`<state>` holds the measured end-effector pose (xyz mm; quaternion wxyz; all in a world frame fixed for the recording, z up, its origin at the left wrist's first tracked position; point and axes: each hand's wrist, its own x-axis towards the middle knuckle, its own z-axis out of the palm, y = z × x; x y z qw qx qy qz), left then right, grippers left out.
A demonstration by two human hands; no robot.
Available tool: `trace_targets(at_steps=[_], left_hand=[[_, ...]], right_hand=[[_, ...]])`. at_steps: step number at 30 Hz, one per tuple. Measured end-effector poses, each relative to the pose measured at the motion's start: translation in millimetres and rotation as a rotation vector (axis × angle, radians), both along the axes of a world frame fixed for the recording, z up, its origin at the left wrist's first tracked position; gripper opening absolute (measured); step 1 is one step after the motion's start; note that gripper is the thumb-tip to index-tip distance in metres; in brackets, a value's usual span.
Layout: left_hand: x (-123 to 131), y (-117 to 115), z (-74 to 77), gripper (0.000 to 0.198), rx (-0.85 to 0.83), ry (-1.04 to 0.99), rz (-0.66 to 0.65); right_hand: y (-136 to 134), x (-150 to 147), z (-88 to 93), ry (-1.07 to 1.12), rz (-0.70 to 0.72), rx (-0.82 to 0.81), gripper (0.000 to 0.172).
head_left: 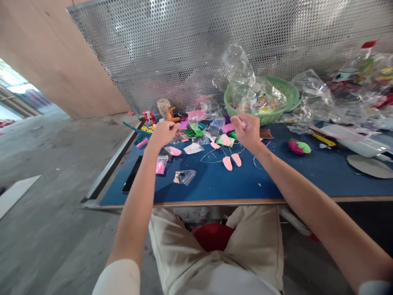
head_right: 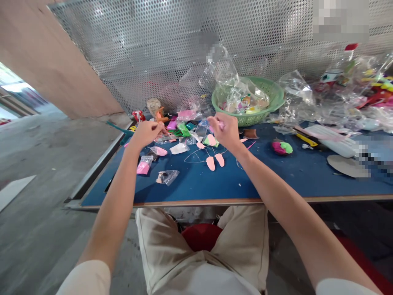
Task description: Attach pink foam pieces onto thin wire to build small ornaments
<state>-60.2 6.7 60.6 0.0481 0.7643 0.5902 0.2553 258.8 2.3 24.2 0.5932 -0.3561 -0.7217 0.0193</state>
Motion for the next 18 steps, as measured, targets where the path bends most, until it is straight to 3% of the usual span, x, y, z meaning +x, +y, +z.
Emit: trace_targets(at_steps=[3, 7, 11, 15, 18], left_hand=[[-18.9, 21.8, -12.4, 0.021, -0.144, 0.360, 0.005], [-19.6, 37.3, -27.0, 0.031, -0.218, 0.597, -0.024], [-17.8, 47.1, -16.0, 0.031, -0.244, 0.761, -0.049], [-15.8, 57.4, -1.1, 0.034, -0.204, 0.734, 0.015], [-12.8, 61.9, -2.6, 0.032, -0.279, 0.708, -0.053]], right_hand=[[2.0, 1.9, -1.2, 0.077, 0.041, -0.087, 0.059], [2.4, -4.3, -4.4, 0.032, 0.202, -0.160, 0.042], [2.1, -6.7, -8.3, -0.076, 0.326, -0.226, 0.035], [2.1, -7.2, -11.0, -0.134, 0.316, -0.231, 0.028], [0.6, -7.8, -9.6, -0.172, 0.289, -0.167, 0.026]])
